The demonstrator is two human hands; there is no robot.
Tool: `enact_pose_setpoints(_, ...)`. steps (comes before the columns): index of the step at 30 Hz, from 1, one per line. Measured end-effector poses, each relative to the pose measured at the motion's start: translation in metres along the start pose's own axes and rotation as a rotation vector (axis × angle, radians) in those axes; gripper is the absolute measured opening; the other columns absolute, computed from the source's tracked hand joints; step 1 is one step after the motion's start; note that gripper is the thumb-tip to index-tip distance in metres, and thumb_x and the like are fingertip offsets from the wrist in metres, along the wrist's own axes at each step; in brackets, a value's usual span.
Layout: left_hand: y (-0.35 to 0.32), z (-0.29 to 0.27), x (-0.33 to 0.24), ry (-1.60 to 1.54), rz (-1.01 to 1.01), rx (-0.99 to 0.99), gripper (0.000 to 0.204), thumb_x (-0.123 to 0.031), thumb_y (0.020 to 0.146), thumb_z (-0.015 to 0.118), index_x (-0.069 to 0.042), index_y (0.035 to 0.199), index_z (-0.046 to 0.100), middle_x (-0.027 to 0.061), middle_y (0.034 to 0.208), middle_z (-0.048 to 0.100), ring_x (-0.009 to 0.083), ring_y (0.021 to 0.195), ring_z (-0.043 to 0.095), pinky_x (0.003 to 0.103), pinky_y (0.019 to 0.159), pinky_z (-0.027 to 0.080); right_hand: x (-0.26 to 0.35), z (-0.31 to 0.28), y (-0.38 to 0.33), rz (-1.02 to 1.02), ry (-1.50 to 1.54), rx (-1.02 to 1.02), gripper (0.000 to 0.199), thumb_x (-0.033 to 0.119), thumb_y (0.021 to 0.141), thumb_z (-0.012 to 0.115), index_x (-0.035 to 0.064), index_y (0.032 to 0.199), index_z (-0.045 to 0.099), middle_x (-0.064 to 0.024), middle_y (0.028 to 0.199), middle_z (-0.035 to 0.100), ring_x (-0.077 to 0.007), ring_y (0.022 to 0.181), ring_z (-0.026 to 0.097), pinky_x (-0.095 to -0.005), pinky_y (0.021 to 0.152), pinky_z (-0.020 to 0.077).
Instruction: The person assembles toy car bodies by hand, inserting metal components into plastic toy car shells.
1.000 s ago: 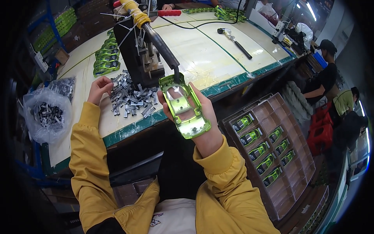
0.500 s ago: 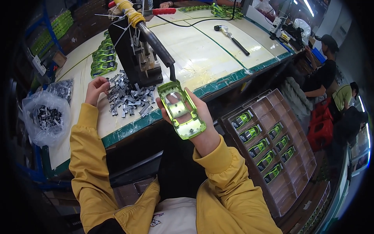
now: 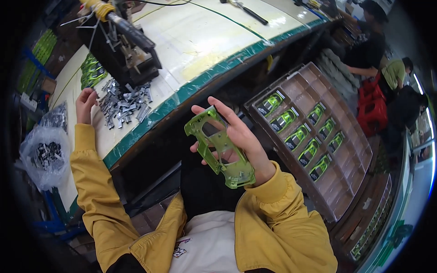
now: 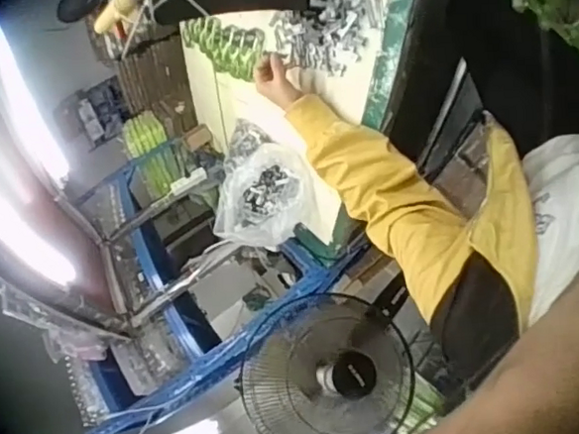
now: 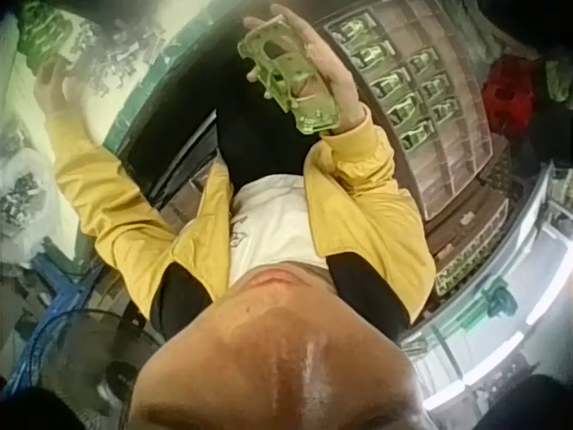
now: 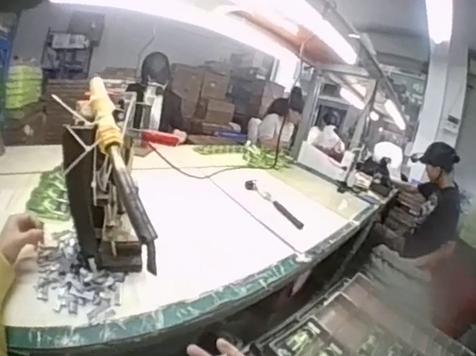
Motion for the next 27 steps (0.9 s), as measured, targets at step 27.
enact_pose_setpoints(27, 0.029, -0.079, 0.064, 0.044, 0.007, -0.1, 0.018, -0.013, 0.082, 0.055, -0.004, 0.097, 0.053, 0.0008, 0.088, 0.052, 0.0067, 0.077, 0.048, 0.018, 0.062, 0.038, 0.09, -0.094, -0.161, -0.285, -1.966, -0.925, 0.066, 0.017, 0.068, 0.065, 0.005, 0.125, 0.033, -0.0148, 0.125, 0.041, -0.0305, 0.109, 0.045, -0.0339, 0.087, 0.0389)
Point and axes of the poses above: each hand's wrist, its own y-axis towards the middle knuckle, its own z-axis out of the palm, x = y × z, the point moved 3 cm from there along y, towards the middle knuckle
